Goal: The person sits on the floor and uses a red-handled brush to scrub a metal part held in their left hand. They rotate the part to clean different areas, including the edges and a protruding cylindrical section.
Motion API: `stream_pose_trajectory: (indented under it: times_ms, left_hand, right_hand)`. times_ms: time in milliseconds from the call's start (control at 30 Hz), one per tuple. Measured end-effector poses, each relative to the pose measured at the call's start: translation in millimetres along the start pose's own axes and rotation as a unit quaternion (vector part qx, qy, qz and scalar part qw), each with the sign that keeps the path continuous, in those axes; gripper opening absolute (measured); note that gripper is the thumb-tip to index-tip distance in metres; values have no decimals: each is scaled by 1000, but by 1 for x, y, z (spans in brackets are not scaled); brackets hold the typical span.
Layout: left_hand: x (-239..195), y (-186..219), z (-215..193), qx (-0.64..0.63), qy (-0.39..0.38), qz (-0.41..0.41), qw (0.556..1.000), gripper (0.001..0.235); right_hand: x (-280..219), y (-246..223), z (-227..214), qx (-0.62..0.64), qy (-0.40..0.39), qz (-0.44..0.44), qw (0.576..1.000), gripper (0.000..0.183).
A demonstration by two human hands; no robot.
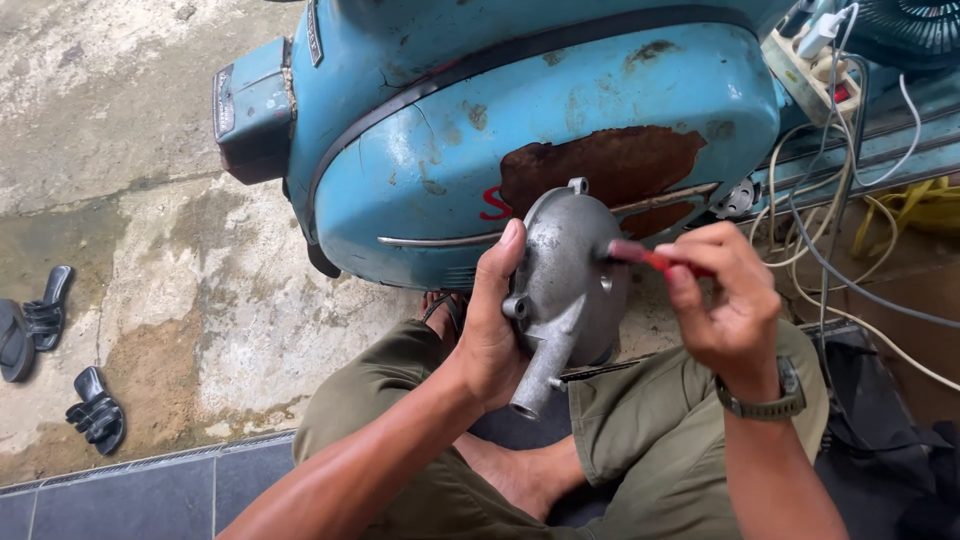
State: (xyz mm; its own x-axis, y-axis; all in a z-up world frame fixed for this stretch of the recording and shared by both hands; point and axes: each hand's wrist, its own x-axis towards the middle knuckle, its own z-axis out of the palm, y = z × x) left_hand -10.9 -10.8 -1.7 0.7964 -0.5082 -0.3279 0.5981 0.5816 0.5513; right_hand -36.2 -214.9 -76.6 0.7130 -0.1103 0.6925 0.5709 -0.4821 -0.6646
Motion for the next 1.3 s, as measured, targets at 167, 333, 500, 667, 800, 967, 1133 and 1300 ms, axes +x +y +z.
stream_pose_trajectory:
  times_ms: [167, 333, 500, 667, 800, 967, 1133, 1300]
  left_hand:
    - [-5, 0, -2, 11, 18, -13, 1000, 70]
    - [-8, 5, -6, -31, -68, -73, 995, 75]
    - [-14, -11, -3, 25, 17, -81, 996, 73]
    - [-25, -31, 6, 10, 16, -143, 989, 87]
    - [-24, -47, 7, 39, 95, -164, 981, 85]
    - [-18, -68, 0, 37, 107, -183, 977, 85]
    - [-17, -82, -2, 25, 146, -195, 970, 81]
    - [-13, -105, -1, 60, 112, -232, 964, 87]
  right_hand:
    - [-15, -16, -1, 13, -8, 3, 1000, 17]
    - [-33, -27, -29, -76, -50, 48, 995, 21]
    - [-68, -25, -69, -74, -56, 150, 984, 24]
    - [-105, -18, -125, -97, -89, 192, 973, 20]
    - [-149, -5, -164, -112, -81, 348, 927, 21]
    - [-186, 15, -184, -165, -63, 464, 868, 22]
    - [-236, 67, -182, -289, -118, 415, 854, 31]
    - [-250, 72, -150, -480, -236, 320, 782, 46]
